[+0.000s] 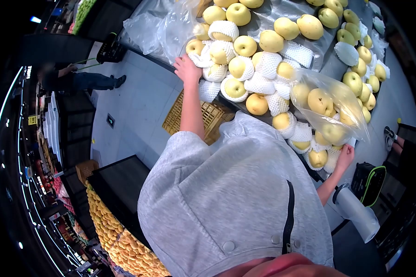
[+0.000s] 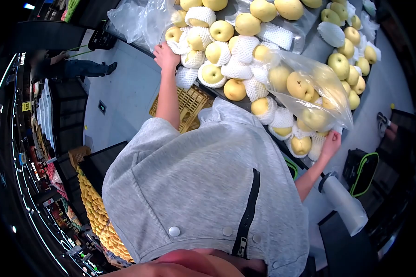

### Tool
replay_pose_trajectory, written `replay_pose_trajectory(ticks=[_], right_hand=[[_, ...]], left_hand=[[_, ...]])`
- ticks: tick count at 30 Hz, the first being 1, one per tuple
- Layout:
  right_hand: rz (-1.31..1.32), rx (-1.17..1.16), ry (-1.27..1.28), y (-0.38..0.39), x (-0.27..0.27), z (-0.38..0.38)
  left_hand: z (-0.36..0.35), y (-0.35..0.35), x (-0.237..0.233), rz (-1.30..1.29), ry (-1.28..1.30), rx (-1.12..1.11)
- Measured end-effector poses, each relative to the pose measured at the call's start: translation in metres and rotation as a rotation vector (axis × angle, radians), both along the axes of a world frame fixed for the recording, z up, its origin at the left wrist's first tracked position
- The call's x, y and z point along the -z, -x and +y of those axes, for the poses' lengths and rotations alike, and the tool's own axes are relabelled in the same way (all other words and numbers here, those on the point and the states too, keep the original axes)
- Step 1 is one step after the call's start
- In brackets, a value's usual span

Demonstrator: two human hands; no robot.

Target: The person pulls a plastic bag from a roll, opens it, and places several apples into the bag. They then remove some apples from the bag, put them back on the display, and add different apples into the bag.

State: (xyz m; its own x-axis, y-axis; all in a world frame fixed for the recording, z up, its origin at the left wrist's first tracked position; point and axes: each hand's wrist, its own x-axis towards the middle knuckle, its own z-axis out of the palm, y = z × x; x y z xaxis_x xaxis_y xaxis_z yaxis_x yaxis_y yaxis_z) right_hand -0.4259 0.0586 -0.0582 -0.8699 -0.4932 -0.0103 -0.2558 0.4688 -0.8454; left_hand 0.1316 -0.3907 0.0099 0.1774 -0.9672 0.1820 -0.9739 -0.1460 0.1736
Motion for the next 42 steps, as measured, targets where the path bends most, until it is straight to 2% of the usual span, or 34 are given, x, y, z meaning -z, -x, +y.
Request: replay_pose_trajectory(ticks=[2, 5, 8, 12, 21, 26, 38, 42], right_hand=[[0.013, 0.005, -0.03, -0.002, -0.001, -0.001], [-0.017, -0.029, 0.019, 0.003, 0.007, 0.003], [0.014, 0.017, -0.047, -0.008, -0.009, -0.002], [-0.011, 0.024, 0.047, -0.01, -0.004, -0.001], [-0.011, 0.031, 0.041, -0.003, 0.003, 0.003], [0.014, 0.055, -0.037, -0.008, -0.001, 0.002], [-0.051, 0.068, -0.061, -0.008, 0.006, 0.008], [-0.083, 0.091, -0.012, -0.007, 0.01, 0.01]], left_hand=[[-0.004, 0.003, -0.022, -0.073, -0.112, -0.027], [-0.021, -0.004, -0.021, -0.14, -0.214, -0.049], [-0.021, -0.002, -0.021, -0.155, -0.213, -0.055], [-0.015, 0.002, -0.018, -0.055, -0.165, -0.074], [-0.008, -0.002, -0.031, -0.024, -0.276, 0.008], [0.008, -0.001, -0.038, 0.149, -0.131, -0.008], [0.016, -0.022, -0.032, 0.209, 0.039, 0.131], [0.017, -0.054, -0.05, 0.374, 0.267, 0.162]])
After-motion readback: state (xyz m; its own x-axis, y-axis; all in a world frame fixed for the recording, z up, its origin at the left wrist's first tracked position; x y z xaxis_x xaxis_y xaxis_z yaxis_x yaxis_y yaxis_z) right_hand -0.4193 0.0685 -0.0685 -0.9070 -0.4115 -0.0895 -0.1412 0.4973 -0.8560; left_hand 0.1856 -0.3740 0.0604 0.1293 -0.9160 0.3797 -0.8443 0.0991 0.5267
